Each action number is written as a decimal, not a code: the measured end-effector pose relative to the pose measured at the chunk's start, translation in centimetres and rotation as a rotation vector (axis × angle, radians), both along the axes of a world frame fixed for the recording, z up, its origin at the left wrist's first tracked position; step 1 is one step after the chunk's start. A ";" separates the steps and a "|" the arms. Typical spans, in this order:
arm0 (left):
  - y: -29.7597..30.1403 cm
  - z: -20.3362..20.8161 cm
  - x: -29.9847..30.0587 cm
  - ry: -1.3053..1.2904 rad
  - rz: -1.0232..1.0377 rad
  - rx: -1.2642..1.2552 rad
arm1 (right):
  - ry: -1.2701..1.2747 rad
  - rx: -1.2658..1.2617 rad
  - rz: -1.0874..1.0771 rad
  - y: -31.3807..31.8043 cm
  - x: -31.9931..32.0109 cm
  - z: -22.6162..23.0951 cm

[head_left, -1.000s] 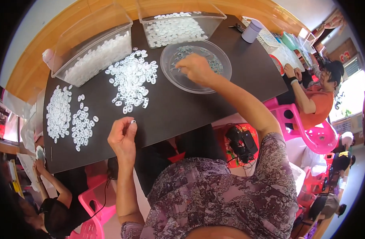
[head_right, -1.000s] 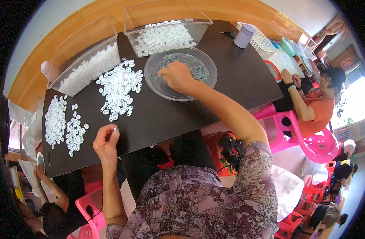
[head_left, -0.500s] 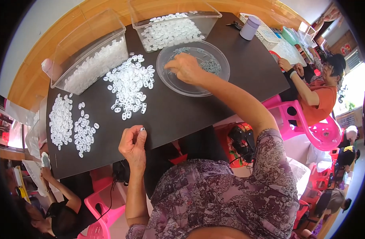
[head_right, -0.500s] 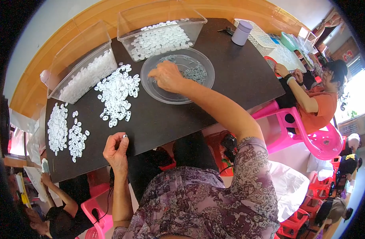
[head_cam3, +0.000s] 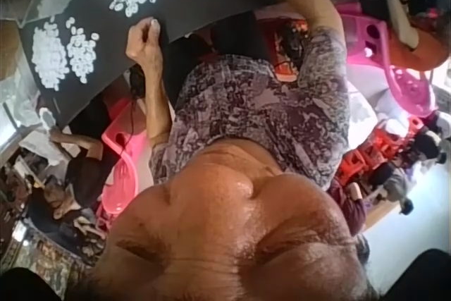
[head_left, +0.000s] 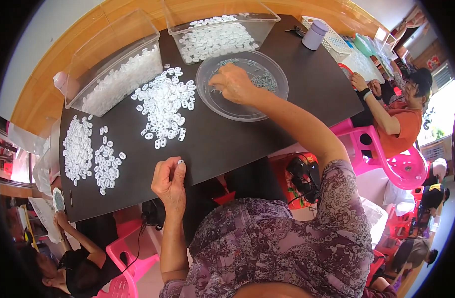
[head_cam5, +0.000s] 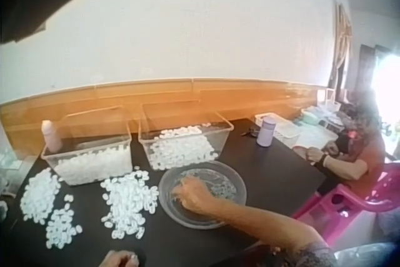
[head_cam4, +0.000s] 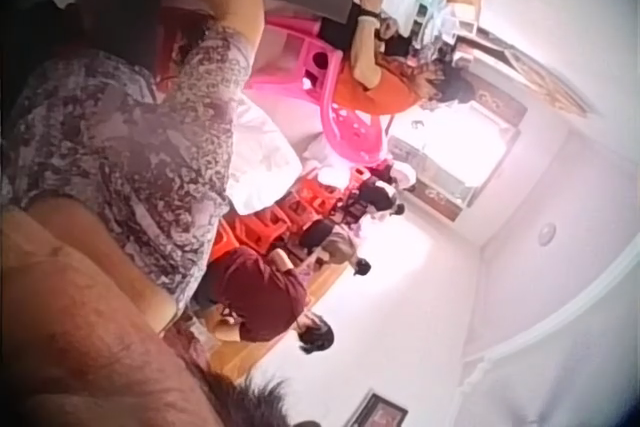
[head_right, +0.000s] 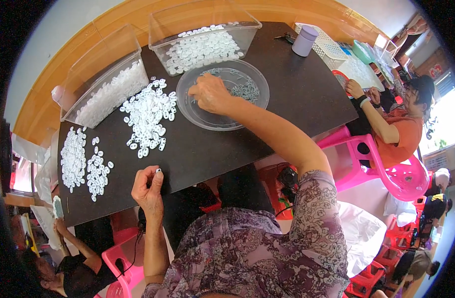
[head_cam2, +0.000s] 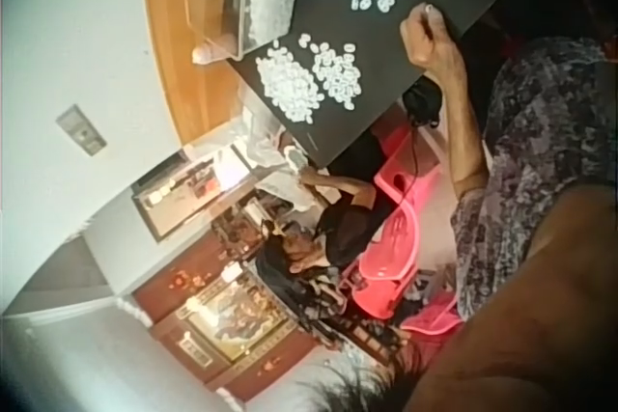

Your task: The recorder is assembling small white plastic components by manually inserting tiny grey pieces into them.

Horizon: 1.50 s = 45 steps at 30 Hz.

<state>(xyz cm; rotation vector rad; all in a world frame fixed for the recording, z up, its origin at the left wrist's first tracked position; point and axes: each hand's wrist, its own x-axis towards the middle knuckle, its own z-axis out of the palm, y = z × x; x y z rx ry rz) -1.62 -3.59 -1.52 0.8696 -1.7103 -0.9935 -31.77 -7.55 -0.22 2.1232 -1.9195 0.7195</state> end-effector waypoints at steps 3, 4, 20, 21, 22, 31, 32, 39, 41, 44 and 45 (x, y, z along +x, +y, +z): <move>0.0 -0.2 0.0 0.025 0.005 0.015 | -0.030 -0.003 -0.008 -0.6 0.5 -0.3; 0.0 -0.2 -0.1 0.021 0.006 0.006 | -0.026 0.007 -0.008 -0.8 0.6 -0.2; 0.1 -0.5 0.1 -0.007 0.032 -0.038 | 0.106 0.039 0.022 -1.6 0.2 0.4; 0.0 -0.5 0.1 -0.007 0.034 -0.038 | 0.148 0.029 0.050 -1.6 0.2 0.5; 0.0 -0.5 0.1 -0.008 0.032 -0.039 | 0.191 0.019 0.078 -1.7 0.2 0.6; 0.1 -0.1 0.0 0.007 0.029 -0.014 | 0.442 0.106 0.138 -2.4 -0.1 0.9; 0.1 -0.2 0.2 0.003 0.035 -0.010 | 0.442 0.105 0.148 -2.4 0.1 0.8; 0.2 -0.6 0.6 0.071 0.014 0.023 | 0.289 -0.060 0.098 -0.5 -0.1 0.4; 0.0 -0.6 0.7 0.108 -0.012 0.057 | 0.219 -0.086 0.063 0.0 -0.4 0.5; -0.1 -0.7 1.0 0.170 0.018 0.192 | 0.063 0.076 -0.016 0.9 -0.4 0.7; -0.4 -0.7 1.0 0.255 0.017 0.274 | -0.060 0.025 0.024 1.4 -0.4 0.8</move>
